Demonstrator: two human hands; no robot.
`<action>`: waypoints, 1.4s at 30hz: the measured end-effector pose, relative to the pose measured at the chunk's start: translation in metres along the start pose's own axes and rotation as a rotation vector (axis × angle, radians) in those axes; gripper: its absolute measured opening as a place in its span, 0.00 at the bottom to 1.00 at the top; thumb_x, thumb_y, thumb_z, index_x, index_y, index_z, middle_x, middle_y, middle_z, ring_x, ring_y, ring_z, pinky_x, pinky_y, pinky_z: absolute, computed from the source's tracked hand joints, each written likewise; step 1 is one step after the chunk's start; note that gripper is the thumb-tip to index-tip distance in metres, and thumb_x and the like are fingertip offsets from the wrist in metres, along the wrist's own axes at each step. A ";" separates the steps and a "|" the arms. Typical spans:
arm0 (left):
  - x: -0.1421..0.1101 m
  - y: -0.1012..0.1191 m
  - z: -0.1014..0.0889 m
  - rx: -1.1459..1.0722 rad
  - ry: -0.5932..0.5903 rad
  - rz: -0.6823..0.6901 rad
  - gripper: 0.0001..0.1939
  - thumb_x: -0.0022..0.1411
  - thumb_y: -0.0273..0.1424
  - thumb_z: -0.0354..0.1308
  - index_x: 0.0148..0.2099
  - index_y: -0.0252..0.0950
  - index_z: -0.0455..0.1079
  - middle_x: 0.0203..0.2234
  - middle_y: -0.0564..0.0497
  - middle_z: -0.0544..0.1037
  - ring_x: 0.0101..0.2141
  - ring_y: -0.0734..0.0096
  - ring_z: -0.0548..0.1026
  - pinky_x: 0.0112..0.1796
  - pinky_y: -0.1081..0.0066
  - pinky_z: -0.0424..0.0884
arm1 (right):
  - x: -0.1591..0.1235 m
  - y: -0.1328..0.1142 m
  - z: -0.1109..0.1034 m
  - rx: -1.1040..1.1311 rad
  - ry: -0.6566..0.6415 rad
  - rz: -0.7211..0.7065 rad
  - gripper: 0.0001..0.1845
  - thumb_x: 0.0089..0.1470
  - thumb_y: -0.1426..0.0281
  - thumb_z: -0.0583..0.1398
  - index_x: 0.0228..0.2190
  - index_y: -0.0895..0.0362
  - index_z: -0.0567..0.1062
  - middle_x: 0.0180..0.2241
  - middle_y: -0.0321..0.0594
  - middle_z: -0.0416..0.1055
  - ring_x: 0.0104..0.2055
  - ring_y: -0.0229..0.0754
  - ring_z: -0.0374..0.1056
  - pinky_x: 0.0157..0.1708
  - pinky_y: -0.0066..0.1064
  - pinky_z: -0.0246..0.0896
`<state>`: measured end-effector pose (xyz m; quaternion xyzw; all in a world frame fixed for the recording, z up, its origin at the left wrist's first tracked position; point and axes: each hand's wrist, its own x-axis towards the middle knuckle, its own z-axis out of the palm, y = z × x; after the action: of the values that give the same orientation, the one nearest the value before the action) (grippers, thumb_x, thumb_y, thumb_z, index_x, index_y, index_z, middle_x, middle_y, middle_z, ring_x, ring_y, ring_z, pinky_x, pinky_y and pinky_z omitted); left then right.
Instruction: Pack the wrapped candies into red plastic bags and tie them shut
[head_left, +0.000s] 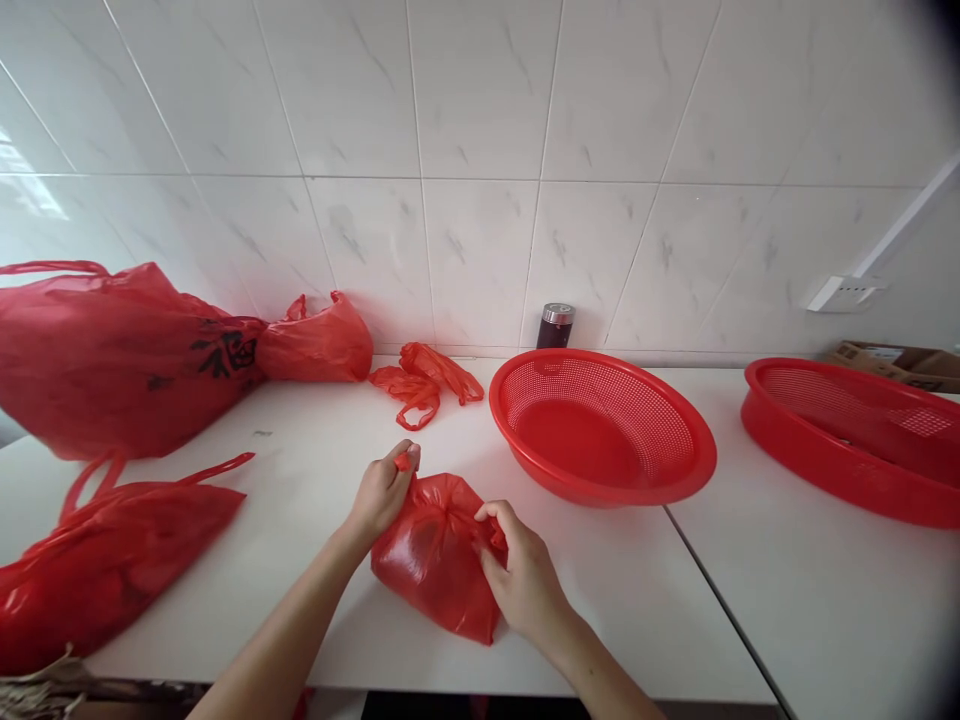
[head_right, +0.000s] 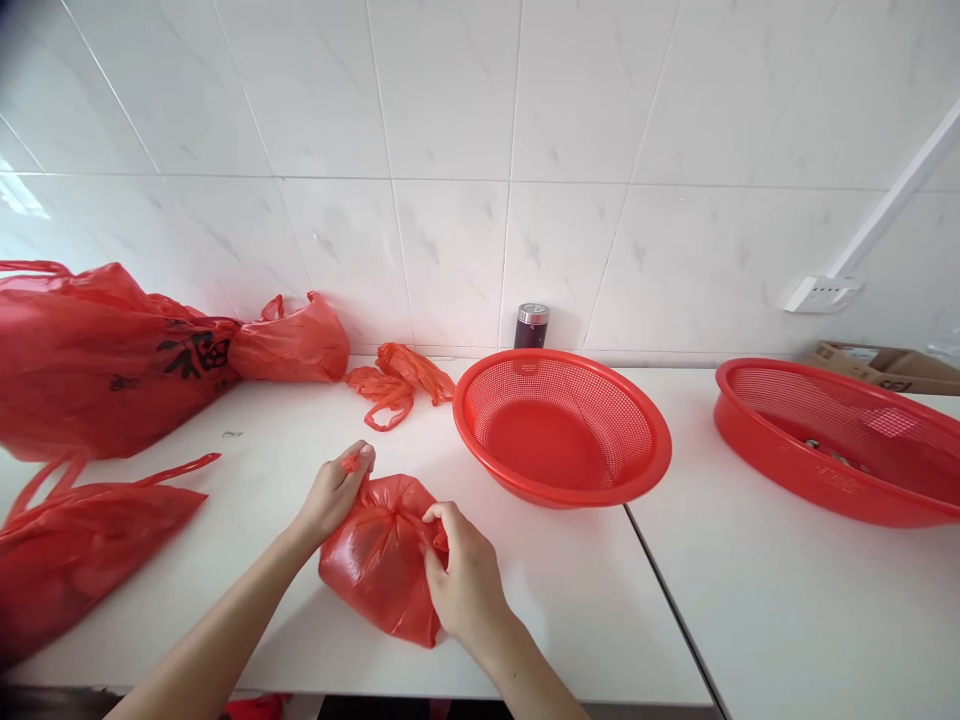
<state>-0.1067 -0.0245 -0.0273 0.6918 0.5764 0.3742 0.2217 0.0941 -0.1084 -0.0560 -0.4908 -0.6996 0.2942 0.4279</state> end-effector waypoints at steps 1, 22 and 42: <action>0.001 -0.003 -0.002 0.022 0.007 -0.012 0.21 0.68 0.47 0.37 0.28 0.41 0.54 0.18 0.58 0.60 0.21 0.72 0.60 0.26 0.73 0.59 | 0.000 0.001 -0.003 0.007 0.000 -0.010 0.10 0.57 0.74 0.52 0.41 0.51 0.65 0.35 0.33 0.69 0.32 0.38 0.66 0.35 0.28 0.62; 0.036 -0.052 0.029 0.735 -0.006 0.123 0.26 0.69 0.43 0.39 0.27 0.38 0.69 0.25 0.42 0.80 0.32 0.56 0.77 0.39 0.63 0.60 | -0.007 0.032 0.002 -0.515 -0.071 -0.029 0.12 0.41 0.83 0.51 0.23 0.55 0.54 0.21 0.30 0.57 0.22 0.35 0.52 0.23 0.26 0.41; 0.038 -0.063 0.014 0.405 0.212 -0.288 0.31 0.64 0.52 0.36 0.18 0.40 0.60 0.18 0.44 0.75 0.24 0.59 0.74 0.27 0.67 0.61 | -0.065 0.013 0.013 -0.047 -0.043 -0.091 0.17 0.41 0.78 0.50 0.20 0.57 0.41 0.18 0.31 0.39 0.21 0.34 0.37 0.21 0.29 0.33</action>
<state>-0.1338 0.0288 -0.0728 0.5897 0.7520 0.2864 0.0682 0.0983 -0.1649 -0.0925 -0.4619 -0.7370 0.2682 0.4141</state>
